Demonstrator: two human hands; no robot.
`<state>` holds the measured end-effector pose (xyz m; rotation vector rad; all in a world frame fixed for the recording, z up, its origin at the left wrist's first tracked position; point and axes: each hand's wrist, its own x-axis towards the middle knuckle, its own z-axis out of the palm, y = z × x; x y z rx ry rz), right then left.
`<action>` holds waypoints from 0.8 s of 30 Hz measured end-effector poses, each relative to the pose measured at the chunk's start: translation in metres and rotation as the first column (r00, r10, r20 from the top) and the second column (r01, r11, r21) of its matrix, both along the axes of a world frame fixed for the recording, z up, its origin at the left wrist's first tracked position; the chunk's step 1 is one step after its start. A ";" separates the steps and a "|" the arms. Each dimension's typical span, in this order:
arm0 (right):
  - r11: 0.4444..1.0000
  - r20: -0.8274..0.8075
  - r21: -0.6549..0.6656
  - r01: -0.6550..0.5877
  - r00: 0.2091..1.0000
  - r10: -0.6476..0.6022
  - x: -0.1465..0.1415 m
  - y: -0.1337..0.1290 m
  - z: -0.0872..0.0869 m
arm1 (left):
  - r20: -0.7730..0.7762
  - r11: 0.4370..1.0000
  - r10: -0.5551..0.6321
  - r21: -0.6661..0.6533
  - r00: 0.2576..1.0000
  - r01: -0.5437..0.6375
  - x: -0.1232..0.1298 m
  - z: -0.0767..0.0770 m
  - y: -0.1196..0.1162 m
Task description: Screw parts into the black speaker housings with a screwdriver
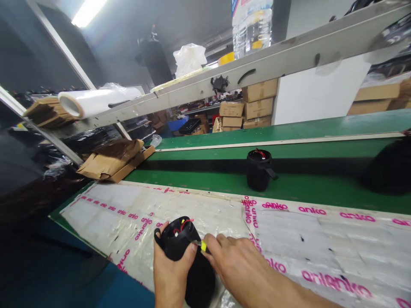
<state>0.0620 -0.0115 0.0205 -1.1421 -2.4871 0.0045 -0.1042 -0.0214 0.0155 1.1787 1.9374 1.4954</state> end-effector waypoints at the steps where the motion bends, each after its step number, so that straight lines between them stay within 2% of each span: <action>1: 1.000 -0.063 0.007 -0.020 0.998 0.021 0.002 0.000 0.000 | 0.021 1.000 -0.007 0.004 1.000 0.007 -0.003 0.000 0.000; 3: 0.999 -0.151 0.012 -0.033 0.988 0.035 0.008 0.002 0.004 | 0.070 1.000 -0.011 0.009 0.998 0.011 -0.008 0.001 -0.001; 7: 0.998 -0.204 -0.060 0.022 0.978 -0.034 0.019 0.008 0.011 | 0.165 1.000 -0.004 0.023 0.986 0.000 -0.016 0.003 -0.005; 15: 0.976 -0.180 -0.219 -0.010 0.983 -0.030 0.013 0.011 -0.005 | 0.378 1.000 0.002 0.016 0.926 -0.009 -0.028 -0.002 0.001; 19: 0.963 -0.156 -0.265 -0.045 0.988 0.004 0.009 0.014 -0.009 | 0.525 0.999 0.046 -0.016 0.850 -0.044 -0.040 -0.011 0.012; 24: 0.946 -0.173 -0.316 -0.073 0.985 0.018 0.007 0.016 -0.023 | 0.715 0.996 0.093 -0.073 0.693 -0.059 -0.049 -0.020 0.019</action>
